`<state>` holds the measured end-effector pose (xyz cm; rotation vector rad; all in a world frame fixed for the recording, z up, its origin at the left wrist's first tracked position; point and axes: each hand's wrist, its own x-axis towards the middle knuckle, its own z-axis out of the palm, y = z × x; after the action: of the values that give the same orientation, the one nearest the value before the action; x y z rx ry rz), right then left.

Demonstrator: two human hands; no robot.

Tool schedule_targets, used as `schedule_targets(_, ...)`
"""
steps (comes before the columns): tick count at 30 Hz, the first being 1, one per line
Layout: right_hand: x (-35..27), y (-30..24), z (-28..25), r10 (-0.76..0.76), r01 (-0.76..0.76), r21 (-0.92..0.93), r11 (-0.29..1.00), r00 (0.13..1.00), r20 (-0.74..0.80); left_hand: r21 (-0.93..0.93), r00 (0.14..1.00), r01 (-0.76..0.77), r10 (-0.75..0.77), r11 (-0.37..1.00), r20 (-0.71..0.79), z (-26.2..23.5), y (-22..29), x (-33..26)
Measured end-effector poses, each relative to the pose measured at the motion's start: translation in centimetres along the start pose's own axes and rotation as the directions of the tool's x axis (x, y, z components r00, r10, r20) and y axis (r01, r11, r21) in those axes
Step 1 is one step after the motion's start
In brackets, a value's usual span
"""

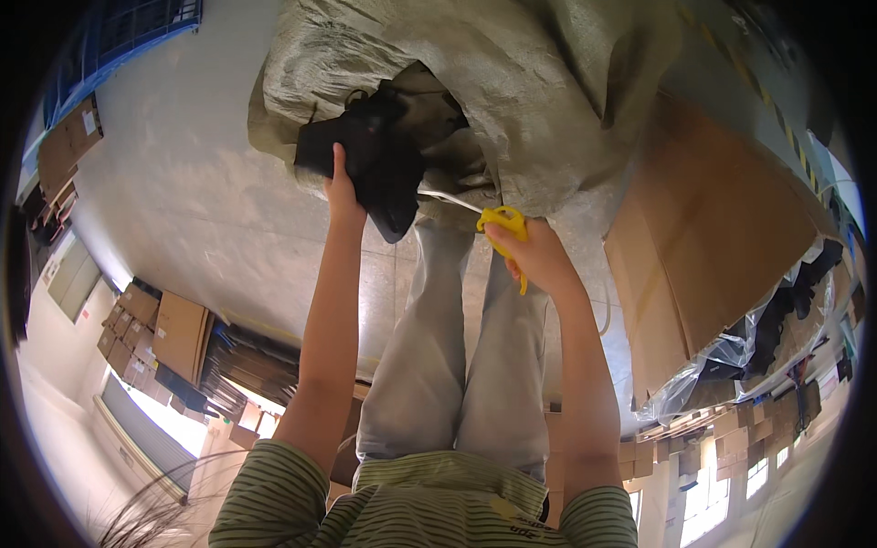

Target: Using an air blow gun to remove dust from black fabric pieces and sorting them into a box.

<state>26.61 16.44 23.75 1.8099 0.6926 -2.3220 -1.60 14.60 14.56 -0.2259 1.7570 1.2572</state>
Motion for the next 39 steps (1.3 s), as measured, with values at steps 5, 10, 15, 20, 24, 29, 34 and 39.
schedule_targets(5,-1.6,-0.2,0.2,-0.008,0.008,0.012,1.0,1.0,-0.018,0.044,0.993,0.013,-0.008,0.999,-0.116,0.2,0.8,-0.2)
schedule_targets(10,-1.8,-1.3,1.7,-0.044,0.045,0.047,0.998,0.999,-0.026,0.561,0.959,-0.283,0.24,0.778,0.15,-0.9,1.1,0.0)
schedule_targets(15,-1.7,-1.3,1.7,-0.008,0.008,0.055,0.998,1.0,0.005,0.351,0.987,-0.017,-0.041,0.936,0.157,-0.2,2.1,-1.2)
schedule_targets(20,-2.4,-1.5,2.6,-0.003,0.006,-0.068,0.998,0.999,0.034,0.263,0.913,0.308,-0.362,0.914,0.19,-0.6,3.5,-1.3)
schedule_targets(24,-2.2,-0.6,2.3,-0.104,0.083,-0.095,0.992,0.965,-0.242,0.488,0.846,0.387,-0.512,0.782,0.15,1.4,3.4,-4.0)
schedule_targets(29,-3.6,-2.1,2.6,-0.062,0.059,0.045,0.997,0.995,0.076,0.485,0.803,0.142,-0.387,0.863,0.454,-4.7,2.6,-0.2)
schedule_targets(34,-2.7,0.8,1.1,-0.016,-0.002,0.138,0.99,0.991,0.13,-0.487,0.575,0.817,-0.371,0.31,0.729,-3.5,2.3,-2.4)
schedule_targets(39,-1.6,2.7,0.8,0.147,-0.189,0.156,0.969,0.958,0.247,-0.583,0.796,0.582,-0.252,0.567,0.55,-3.8,1.4,-5.1)
